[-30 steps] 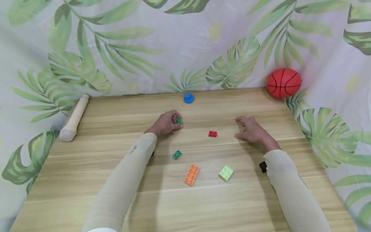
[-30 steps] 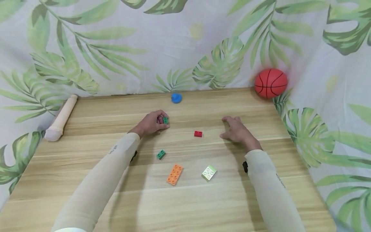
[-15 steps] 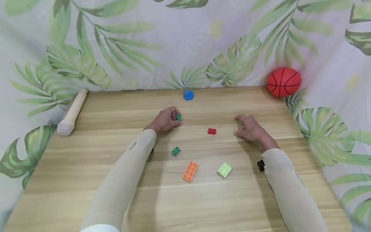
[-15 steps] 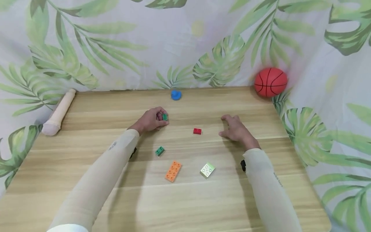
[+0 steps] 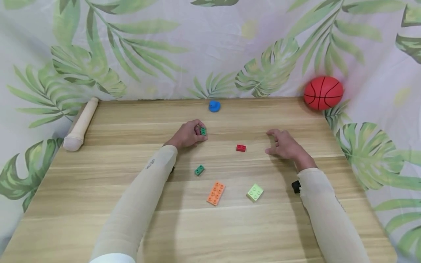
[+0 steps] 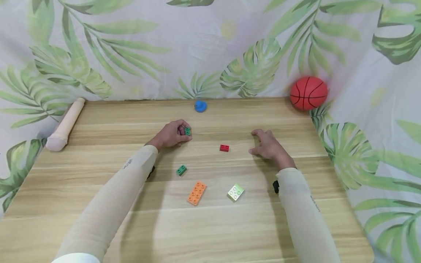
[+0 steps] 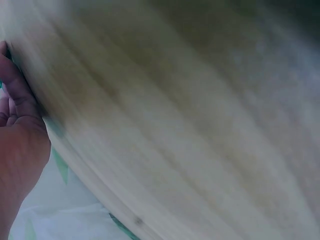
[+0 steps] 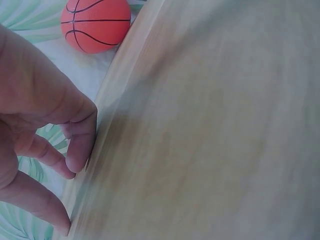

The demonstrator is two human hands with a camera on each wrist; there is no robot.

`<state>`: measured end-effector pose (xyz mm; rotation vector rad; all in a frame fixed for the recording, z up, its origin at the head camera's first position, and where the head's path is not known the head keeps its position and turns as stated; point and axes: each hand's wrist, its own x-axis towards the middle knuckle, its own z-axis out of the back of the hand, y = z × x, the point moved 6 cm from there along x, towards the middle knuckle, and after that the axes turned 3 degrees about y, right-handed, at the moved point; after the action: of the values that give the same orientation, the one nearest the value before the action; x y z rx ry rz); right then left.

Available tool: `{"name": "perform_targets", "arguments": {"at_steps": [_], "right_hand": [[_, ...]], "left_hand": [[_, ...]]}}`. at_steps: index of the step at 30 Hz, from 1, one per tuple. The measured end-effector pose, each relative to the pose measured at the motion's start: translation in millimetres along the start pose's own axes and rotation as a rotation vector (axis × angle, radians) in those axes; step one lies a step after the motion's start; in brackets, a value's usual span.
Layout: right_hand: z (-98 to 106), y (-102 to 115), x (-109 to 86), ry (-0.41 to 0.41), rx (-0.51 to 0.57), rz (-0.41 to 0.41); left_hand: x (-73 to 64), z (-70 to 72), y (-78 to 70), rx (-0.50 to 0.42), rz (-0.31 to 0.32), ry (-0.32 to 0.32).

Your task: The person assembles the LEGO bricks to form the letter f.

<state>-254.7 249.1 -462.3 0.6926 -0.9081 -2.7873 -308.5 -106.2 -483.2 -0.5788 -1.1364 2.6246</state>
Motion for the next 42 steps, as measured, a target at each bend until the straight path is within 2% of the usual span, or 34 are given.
{"name": "perform_targets", "arguments": {"at_steps": [8, 15, 26, 35, 42], "right_hand": [[-1, 0, 2.9, -0.013, 0.010, 0.010], [-3, -3, 5.6, -0.013, -0.022, 0.011], [-3, 1, 8.3, 0.008, -0.008, 0.009], [-15, 25, 18.1, 0.004, 0.042, 0.156], [-26, 43, 28.1, 0.057, 0.146, 0.241]], "left_hand": [[-1.2, 0.7, 1.0, -0.002, -0.012, -0.001], [-1.3, -1.9, 4.4, -0.001, -0.014, 0.010], [-1.9, -0.1, 4.7, 0.002, -0.017, 0.007], [-2.3, 1.1, 1.6, 0.008, -0.023, -0.005], [-2.8, -0.7, -0.4, 0.003, -0.024, 0.004]]}}
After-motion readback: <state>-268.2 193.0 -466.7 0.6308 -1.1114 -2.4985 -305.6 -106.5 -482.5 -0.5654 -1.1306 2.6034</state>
